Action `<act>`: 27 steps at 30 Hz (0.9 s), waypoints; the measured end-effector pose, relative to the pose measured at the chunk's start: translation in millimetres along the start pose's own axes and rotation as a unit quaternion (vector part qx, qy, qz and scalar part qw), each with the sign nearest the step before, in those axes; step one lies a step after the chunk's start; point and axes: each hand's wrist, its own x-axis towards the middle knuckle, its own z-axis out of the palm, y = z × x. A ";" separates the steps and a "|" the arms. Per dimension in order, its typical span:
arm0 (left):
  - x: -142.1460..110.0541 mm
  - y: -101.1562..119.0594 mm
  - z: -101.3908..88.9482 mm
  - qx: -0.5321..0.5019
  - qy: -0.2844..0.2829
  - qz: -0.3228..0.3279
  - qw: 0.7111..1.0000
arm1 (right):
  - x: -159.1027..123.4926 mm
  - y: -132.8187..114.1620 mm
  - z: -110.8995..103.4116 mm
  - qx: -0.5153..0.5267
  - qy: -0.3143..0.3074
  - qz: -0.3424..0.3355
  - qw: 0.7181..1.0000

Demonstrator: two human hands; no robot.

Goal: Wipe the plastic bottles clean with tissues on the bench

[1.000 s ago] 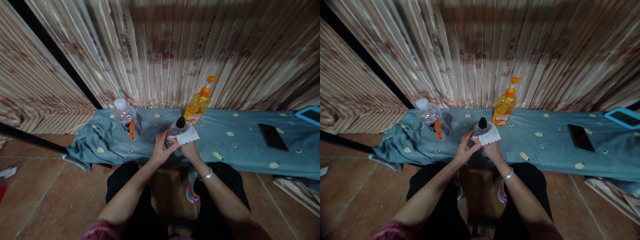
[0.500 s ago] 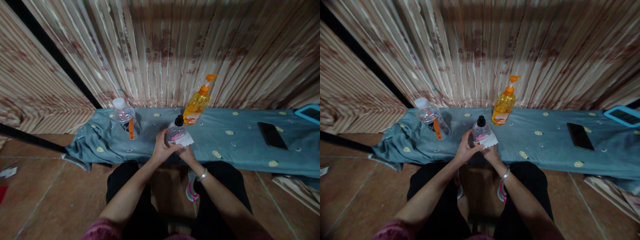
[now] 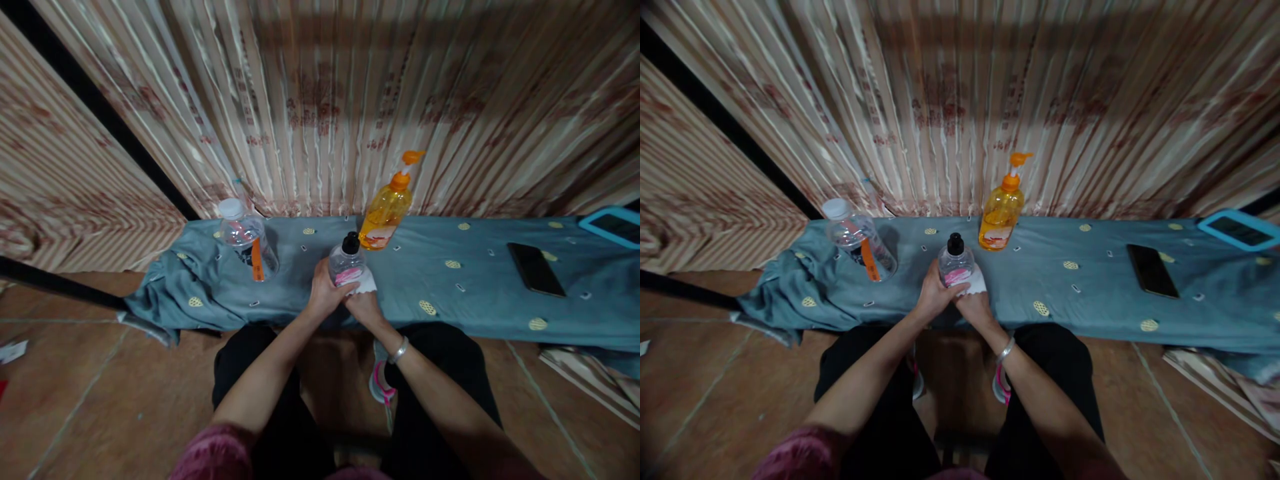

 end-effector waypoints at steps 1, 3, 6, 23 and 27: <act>-0.3 -0.7 -1.0 -0.006 -0.004 0.003 1.000 | -1.0 -0.6 -0.7 0.005 -0.004 0.006 1.000; -2.2 -1.0 -3.8 -0.020 -0.014 0.005 1.000 | -2.7 -1.6 -3.3 0.016 -0.010 0.016 1.000; -6.5 1.9 -9.8 -0.052 -0.043 0.006 0.998 | -2.4 -3.7 -9.4 0.038 -0.009 0.021 0.999; -25.4 16.8 -23.8 -0.225 -0.108 -0.042 0.967 | 28.1 -55.2 -57.7 0.225 0.073 0.054 0.970; -32.1 17.1 -23.1 -0.223 -0.128 -0.051 0.965 | 37.6 -72.2 -69.0 0.258 0.147 0.069 0.952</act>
